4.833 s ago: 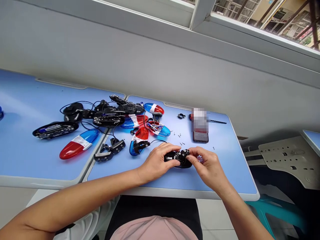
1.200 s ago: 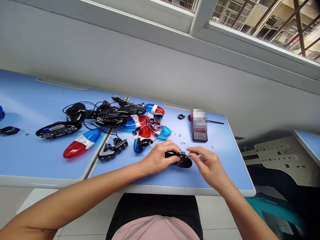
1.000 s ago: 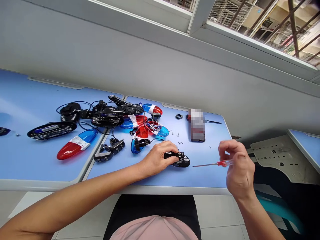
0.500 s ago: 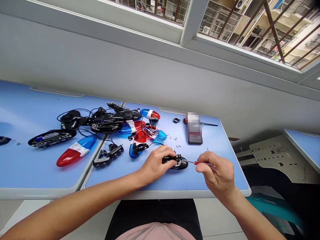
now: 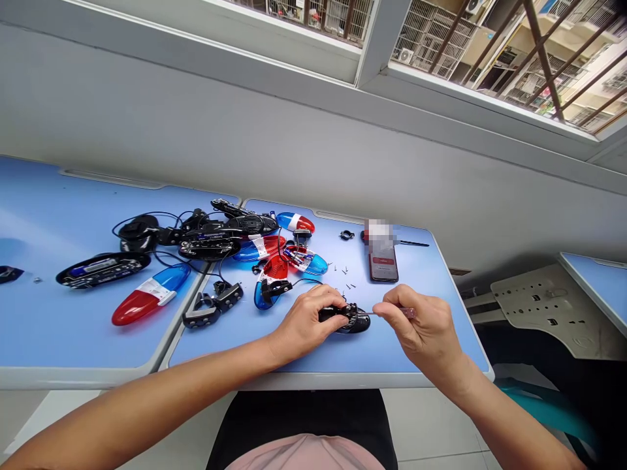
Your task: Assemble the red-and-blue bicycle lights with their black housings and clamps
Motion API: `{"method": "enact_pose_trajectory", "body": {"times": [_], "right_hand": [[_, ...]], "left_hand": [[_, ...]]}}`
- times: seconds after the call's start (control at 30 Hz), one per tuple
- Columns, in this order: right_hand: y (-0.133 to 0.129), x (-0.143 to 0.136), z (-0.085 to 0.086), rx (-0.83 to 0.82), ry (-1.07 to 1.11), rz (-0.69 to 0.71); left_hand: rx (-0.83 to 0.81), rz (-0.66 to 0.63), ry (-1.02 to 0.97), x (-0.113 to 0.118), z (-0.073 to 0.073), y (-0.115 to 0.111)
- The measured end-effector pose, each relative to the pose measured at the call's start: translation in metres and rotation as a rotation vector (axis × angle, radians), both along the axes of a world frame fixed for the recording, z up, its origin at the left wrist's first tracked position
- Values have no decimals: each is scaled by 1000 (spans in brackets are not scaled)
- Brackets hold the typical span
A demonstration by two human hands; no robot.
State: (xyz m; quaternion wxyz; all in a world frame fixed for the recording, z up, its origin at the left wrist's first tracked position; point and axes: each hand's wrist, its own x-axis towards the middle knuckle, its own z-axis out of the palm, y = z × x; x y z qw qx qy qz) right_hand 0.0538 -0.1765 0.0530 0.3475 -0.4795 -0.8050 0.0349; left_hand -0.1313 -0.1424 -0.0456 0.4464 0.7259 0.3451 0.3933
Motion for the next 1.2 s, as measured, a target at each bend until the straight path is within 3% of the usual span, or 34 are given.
{"method": "enact_pose_trajectory", "body": {"times": [0.23, 0.33, 0.5, 0.67, 0.77, 0.87, 0.97, 1.1, 1.2], "right_hand": [[6, 2, 31, -435, -115, 62], [9, 7, 46, -529, -240, 97], [12, 9, 51, -394, -582, 196], [12, 1, 48, -219, -922, 21], [12, -6, 58, -295, -982, -16], [13, -11, 69, -393, -1034, 101], [15, -12, 73, -349, -1134, 154], [21, -12, 75, -309, -1161, 116], [24, -7, 76, -271, -1152, 233]], "left_hand": [[-5, -11, 5, -1, 3, 0], [-9, -6, 4, 0, 5, 0], [-14, -7, -2, 1, 3, 2], [-13, 0, 5, 0, 2, 2], [-17, -1, -5, 0, 2, 1], [-18, -4, -10, 0, 2, 1], [-19, -9, -7, 0, 2, 2], [-9, -7, 25, -2, 2, 2], [-6, 4, 51, -3, 3, 2]]}}
